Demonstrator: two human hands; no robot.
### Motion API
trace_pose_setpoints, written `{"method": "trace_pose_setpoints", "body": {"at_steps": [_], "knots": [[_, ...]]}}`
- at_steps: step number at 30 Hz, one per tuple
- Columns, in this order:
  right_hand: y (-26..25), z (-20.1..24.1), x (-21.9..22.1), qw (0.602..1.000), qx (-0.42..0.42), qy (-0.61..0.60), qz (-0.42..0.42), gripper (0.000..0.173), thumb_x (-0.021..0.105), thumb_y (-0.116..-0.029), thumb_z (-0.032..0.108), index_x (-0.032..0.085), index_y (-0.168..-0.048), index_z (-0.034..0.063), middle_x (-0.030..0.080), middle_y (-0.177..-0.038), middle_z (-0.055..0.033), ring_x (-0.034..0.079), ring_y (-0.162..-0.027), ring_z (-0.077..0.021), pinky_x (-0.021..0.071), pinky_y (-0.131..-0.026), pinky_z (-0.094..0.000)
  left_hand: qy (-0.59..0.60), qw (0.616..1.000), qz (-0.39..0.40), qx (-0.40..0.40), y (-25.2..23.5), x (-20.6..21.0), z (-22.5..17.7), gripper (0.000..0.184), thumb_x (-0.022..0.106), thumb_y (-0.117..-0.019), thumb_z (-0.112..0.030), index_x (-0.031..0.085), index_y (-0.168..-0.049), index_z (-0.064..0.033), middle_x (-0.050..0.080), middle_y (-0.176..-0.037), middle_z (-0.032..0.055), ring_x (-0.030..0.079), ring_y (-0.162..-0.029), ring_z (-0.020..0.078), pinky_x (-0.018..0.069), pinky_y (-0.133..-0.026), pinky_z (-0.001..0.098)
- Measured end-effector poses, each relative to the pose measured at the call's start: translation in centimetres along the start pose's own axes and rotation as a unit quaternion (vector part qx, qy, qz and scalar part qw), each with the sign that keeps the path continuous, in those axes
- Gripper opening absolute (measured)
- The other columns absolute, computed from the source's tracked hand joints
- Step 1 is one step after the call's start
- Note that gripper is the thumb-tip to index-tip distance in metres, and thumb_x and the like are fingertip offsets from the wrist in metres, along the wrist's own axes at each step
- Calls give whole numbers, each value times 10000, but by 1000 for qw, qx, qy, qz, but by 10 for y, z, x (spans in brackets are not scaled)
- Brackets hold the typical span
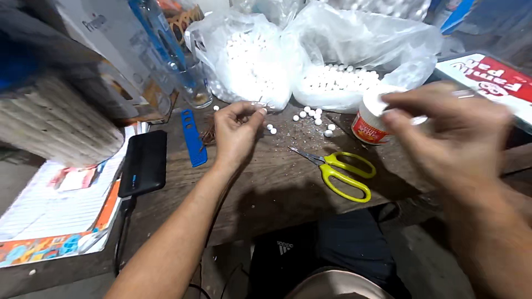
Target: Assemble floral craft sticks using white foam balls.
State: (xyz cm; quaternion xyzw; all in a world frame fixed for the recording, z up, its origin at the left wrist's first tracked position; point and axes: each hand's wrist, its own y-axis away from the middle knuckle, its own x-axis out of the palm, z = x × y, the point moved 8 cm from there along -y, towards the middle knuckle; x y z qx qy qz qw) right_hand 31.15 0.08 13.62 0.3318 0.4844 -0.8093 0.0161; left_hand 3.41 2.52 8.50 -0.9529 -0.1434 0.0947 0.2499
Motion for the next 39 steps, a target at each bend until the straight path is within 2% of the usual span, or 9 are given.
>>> {"method": "trace_pose_setpoints", "body": {"at_steps": [4,7,22,25,27,29,31,35,39], "knots": [[-31,-4,74,988,17,3,153,205,595,-1009,119,744,-1080,-3,697,-889,-138,661,-736,-202,552,-689,-366,17,999,-16,-33,2,-4,6,103,629,-933,74,656,-914,-24,668,-806,-56,650,-693,-4,580,-697,181],[-50,-19,99,978,51,43,200,187,587,-994,31,745,-1060,-45,722,-930,-217,707,-853,-349,547,-808,-525,11,998,-13,-59,4,-3,12,63,635,-944,61,671,-946,9,682,-827,-25,661,-690,8,589,-699,188],[-57,-61,164,910,151,97,375,170,614,-986,38,730,-1083,-40,682,-1066,-262,644,-1058,-441,487,-904,-620,92,984,-21,-152,12,9,23,151,573,-913,114,648,-880,-13,698,-804,3,692,-657,74,616,-674,234],[-61,-58,147,947,127,27,294,153,670,-958,52,731,-1043,-59,682,-1023,-244,665,-955,-385,514,-873,-571,94,987,-12,-128,12,10,21,127,598,-925,83,652,-878,-22,695,-789,-6,690,-651,71,618,-677,238],[-64,-55,133,958,162,-88,220,140,703,-937,67,716,-1040,-27,710,-957,-124,688,-818,-174,576,-799,-359,85,991,-4,-106,12,11,18,109,618,-937,76,652,-892,-16,686,-808,-13,682,-664,56,616,-689,230],[-60,-54,131,914,238,-285,163,154,702,-875,-49,677,-1020,-4,703,-827,-13,692,-693,-65,616,-703,-244,77,993,3,-87,13,13,15,117,626,-931,88,653,-898,-21,691,-804,-24,680,-671,40,611,-687,218],[-54,-51,136,842,299,-423,149,237,619,-878,-152,662,-1043,12,708,-807,13,709,-705,-77,628,-722,-252,67,996,11,-66,14,14,13,107,628,-929,86,656,-915,-16,690,-798,-31,676,-672,30,603,-675,207],[-46,-48,146,769,347,-511,166,261,524,-937,-154,709,-1044,-5,739,-884,-20,724,-780,-90,620,-773,-236,41,998,13,-39,15,15,8,69,632,-934,71,654,-942,6,685,-832,-22,667,-684,14,595,-668,192],[-44,-43,149,755,344,-528,179,266,509,-945,-144,717,-1023,2,744,-879,-16,721,-768,-78,616,-756,-221,37,999,8,-29,15,14,8,72,632,-929,78,655,-944,12,684,-839,-11,666,-684,16,594,-673,190]]}}
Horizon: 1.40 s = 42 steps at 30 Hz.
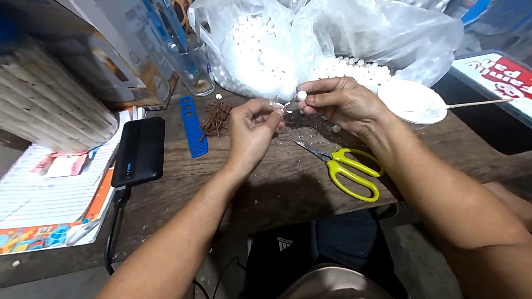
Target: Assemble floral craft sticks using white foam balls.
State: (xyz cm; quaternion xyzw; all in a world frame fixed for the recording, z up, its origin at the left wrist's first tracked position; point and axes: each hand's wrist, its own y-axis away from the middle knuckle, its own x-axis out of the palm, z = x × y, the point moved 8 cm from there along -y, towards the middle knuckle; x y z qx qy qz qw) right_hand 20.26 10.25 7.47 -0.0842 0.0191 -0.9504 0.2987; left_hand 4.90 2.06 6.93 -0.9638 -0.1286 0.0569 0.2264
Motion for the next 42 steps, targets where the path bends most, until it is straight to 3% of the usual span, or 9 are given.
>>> {"method": "trace_pose_setpoints", "body": {"at_steps": [17,20,23,28,34,38,42], "knots": [[0,1,1,999,-49,22,6,307,565,-879,-176,717,-1078,3,723,-863,9,701,-755,-73,612,-752,-236,-3,1000,-4,8,0,-1,-4,77,627,-932,76,653,-939,5,680,-830,-32,663,-689,5,592,-682,184],[1,0,2,999,-31,15,9,303,516,-920,-171,716,-1096,-26,749,-928,-28,724,-811,-88,614,-804,-240,-4,1000,-5,4,0,-1,-3,82,627,-933,76,654,-938,-1,682,-812,-35,662,-685,5,587,-679,182],[1,0,2,1000,-19,11,-3,273,501,-949,-151,715,-1064,-24,752,-914,-31,726,-783,-84,615,-781,-229,-4,1000,-5,0,1,-1,-3,69,637,-933,71,654,-945,5,683,-816,-27,665,-687,7,591,-679,184],[0,0,0,1000,-18,1,-4,287,513,-931,-168,701,-1078,-9,732,-899,-10,724,-794,-87,620,-780,-239,4,1000,-7,-4,1,-1,-3,81,630,-932,79,649,-940,0,682,-816,-33,667,-687,5,595,-687,185],[-2,-4,-2,1000,9,-16,-7,252,484,-976,-116,698,-1063,-13,741,-883,-19,723,-771,-78,613,-772,-222,8,1000,-7,-5,1,0,-2,91,632,-928,86,648,-926,-4,684,-804,-34,667,-678,8,594,-686,186],[-1,-4,-2,1000,11,-19,-7,281,480,-978,-120,670,-1148,-2,718,-910,-10,718,-785,-84,616,-764,-231,6,1000,-6,-8,0,0,-2,84,635,-930,82,648,-932,-1,684,-811,-29,668,-679,13,595,-684,189],[-2,-4,-2,999,7,-31,-1,293,475,-960,-144,698,-1101,-16,742,-927,-31,725,-816,-87,609,-804,-230,6,1000,-6,-7,0,0,-1,78,635,-929,80,651,-932,4,683,-816,-24,669,-684,15,597,-685,193]]}}
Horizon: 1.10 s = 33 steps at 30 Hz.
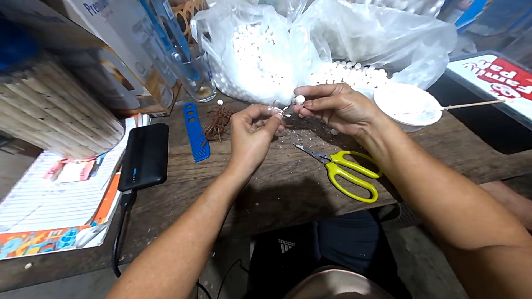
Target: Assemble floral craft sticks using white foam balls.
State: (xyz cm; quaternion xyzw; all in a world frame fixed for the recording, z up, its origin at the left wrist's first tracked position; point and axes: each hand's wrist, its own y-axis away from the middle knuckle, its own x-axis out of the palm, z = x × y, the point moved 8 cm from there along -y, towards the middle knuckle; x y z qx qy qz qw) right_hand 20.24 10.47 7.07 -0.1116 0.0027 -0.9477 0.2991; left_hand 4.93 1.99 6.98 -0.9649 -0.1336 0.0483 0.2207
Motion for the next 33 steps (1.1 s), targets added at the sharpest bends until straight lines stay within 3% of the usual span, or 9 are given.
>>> {"method": "trace_pose_setpoints", "body": {"at_steps": [4,10,21,27,33], "knots": [[0,0,-1,1000,6,-7,-7,279,467,-972,-132,692,-1102,-31,739,-972,-58,733,-841,-101,611,-811,-227,2,1000,-2,-2,0,0,1,84,642,-923,83,651,-934,0,685,-815,-25,672,-681,19,601,-681,197],[0,0,-3,1000,2,-9,-17,255,500,-961,-138,700,-1010,13,737,-865,-20,725,-765,-84,615,-754,-220,3,1000,-2,2,0,0,1,90,641,-924,82,653,-930,-8,688,-798,-33,667,-671,14,594,-679,190],[0,-1,0,1000,3,-8,-2,270,487,-960,-138,708,-1018,7,741,-885,-18,725,-788,-82,615,-788,-227,2,1000,0,5,0,1,0,91,639,-920,86,652,-925,-3,684,-802,-28,664,-670,14,593,-673,189],[0,-2,1,1000,19,-4,-2,256,463,-1024,-68,666,-1164,0,709,-888,-5,704,-744,-71,611,-722,-215,-2,1000,2,7,0,1,-1,86,633,-925,83,651,-926,-1,683,-805,-29,669,-677,14,596,-679,190],[-2,-5,-1,1000,21,-12,14,217,458,-1045,-5,672,-1061,31,700,-848,-7,693,-728,-74,604,-695,-214,-2,1000,5,10,0,1,0,93,638,-922,79,654,-916,-13,683,-789,-38,670,-673,14,598,-678,193]]}}
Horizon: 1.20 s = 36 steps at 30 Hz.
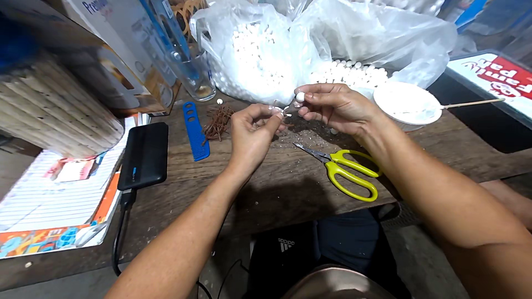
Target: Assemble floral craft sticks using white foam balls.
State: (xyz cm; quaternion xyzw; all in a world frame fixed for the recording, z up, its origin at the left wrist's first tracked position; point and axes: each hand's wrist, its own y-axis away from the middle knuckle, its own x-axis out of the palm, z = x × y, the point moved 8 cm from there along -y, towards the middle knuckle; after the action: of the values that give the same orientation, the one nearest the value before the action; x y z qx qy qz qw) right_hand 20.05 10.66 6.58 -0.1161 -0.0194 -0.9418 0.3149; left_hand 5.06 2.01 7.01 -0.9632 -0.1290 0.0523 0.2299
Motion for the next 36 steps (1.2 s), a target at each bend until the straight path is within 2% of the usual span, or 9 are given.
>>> {"method": "trace_pose_setpoints", "body": {"at_steps": [8,12,14,18,24,30,36], "knots": [[0,0,0,1000,5,-11,3,242,444,-1056,20,669,-973,55,717,-839,-12,698,-718,-68,599,-682,-204,0,1000,0,-2,0,0,-1,98,640,-921,82,655,-913,-15,684,-788,-43,667,-670,8,594,-675,186],[1,1,-1,1000,-2,-21,-19,221,466,-1023,-56,659,-1079,36,707,-871,-15,706,-760,-81,608,-740,-220,3,1000,1,-4,1,0,-1,99,636,-924,84,652,-918,-14,685,-792,-43,669,-670,9,595,-674,188],[2,2,-3,999,-1,-29,-41,232,483,-1007,-88,673,-1089,18,725,-883,-18,724,-788,-86,614,-781,-225,3,1000,-1,-2,0,0,-1,105,639,-919,86,650,-906,-18,684,-786,-45,665,-666,7,592,-673,185],[1,2,-3,999,2,-29,-38,282,414,-1024,-74,667,-1142,-35,727,-986,-62,730,-864,-107,604,-832,-231,5,1000,-1,-2,0,0,0,107,642,-916,90,654,-910,-16,685,-788,-41,667,-666,12,594,-672,189],[2,3,-3,998,1,-30,-49,275,425,-1012,-99,667,-1130,-44,733,-976,-65,735,-848,-105,610,-816,-228,7,1000,-3,-7,1,0,0,115,639,-919,90,652,-913,-24,684,-795,-51,665,-671,7,596,-675,191],[1,3,-3,999,-20,-12,-33,258,485,-974,-119,695,-1047,13,739,-929,-36,734,-832,-113,615,-815,-249,8,1000,-3,-10,1,0,-1,106,635,-917,94,648,-916,-12,679,-788,-44,666,-666,9,598,-677,190],[0,3,-3,999,-26,-13,-23,269,486,-960,-132,704,-1031,10,738,-923,-42,729,-825,-116,614,-813,-252,11,1000,-2,-12,1,0,0,109,637,-914,96,653,-914,-13,682,-795,-39,669,-671,16,600,-679,195]]}}
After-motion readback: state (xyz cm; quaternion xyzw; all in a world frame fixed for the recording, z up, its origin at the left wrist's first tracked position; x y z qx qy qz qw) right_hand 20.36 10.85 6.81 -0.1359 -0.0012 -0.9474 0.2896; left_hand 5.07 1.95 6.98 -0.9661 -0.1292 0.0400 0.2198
